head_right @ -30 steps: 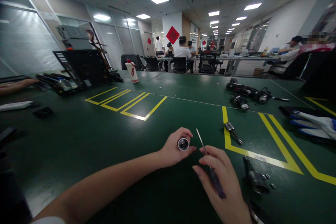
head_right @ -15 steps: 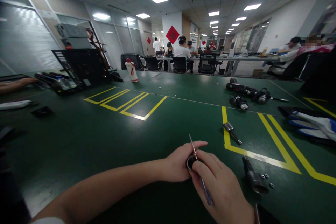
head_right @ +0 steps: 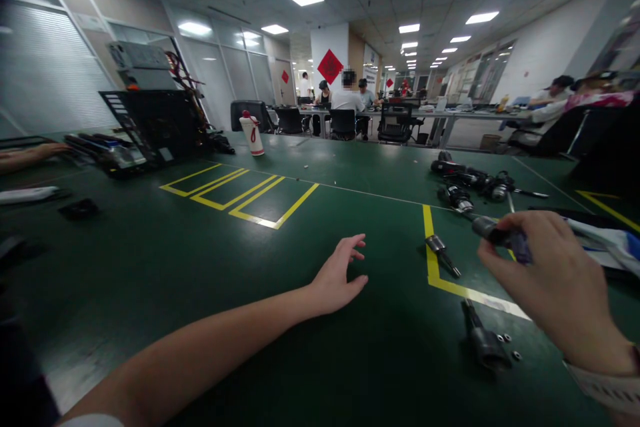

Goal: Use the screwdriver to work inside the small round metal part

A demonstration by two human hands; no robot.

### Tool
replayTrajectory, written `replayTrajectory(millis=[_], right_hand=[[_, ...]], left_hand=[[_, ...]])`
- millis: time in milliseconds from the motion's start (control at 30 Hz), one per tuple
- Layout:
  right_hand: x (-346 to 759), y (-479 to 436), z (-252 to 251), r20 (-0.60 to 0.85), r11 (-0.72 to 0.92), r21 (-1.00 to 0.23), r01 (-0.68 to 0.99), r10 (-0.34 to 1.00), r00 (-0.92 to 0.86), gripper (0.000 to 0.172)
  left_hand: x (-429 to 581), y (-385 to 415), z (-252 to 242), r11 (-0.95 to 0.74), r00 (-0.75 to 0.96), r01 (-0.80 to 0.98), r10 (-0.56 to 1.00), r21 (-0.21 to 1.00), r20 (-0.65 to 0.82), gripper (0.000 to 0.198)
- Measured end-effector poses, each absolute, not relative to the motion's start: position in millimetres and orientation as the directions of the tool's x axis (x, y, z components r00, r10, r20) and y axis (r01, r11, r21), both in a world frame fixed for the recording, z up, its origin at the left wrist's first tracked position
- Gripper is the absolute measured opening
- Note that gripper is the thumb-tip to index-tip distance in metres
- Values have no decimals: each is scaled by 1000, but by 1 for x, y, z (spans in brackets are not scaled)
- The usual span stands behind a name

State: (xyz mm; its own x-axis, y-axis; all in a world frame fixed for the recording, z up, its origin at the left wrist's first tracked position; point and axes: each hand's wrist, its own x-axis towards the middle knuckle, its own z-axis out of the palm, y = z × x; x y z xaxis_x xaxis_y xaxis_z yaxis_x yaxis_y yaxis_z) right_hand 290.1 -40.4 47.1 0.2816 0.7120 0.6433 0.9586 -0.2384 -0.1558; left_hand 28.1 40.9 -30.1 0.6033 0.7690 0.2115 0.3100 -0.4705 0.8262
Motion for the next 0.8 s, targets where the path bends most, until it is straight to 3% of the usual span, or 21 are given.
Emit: replayTrajectory(millis=[167,333,533,667,733,800], right_hand=[[347,-22,8,393,-459,-207,864,770,503,28],[376,-18,-28,282,-473,-217,854,808,518,21],[382,-17,-33,290,-411,-319,854,816,501,17],[391,-16,-15,90,-417,-382,825,871,482,27],[389,-17,-3,111,-453,-344,822,850,515,26],[380,-18,8,245,-384,-297,874,854,458,23]], left_hand=[[25,37,-21,-433,649,382,755,816,97,71],[25,38,-18,-421,668,422,743,803,39,69],[25,39,-21,-458,677,418,733,785,67,66],[26,38,-22,-476,682,414,727,776,82,66],[26,38,-22,-481,682,414,726,773,87,67],[27,38,-21,-486,684,425,725,764,81,67]])
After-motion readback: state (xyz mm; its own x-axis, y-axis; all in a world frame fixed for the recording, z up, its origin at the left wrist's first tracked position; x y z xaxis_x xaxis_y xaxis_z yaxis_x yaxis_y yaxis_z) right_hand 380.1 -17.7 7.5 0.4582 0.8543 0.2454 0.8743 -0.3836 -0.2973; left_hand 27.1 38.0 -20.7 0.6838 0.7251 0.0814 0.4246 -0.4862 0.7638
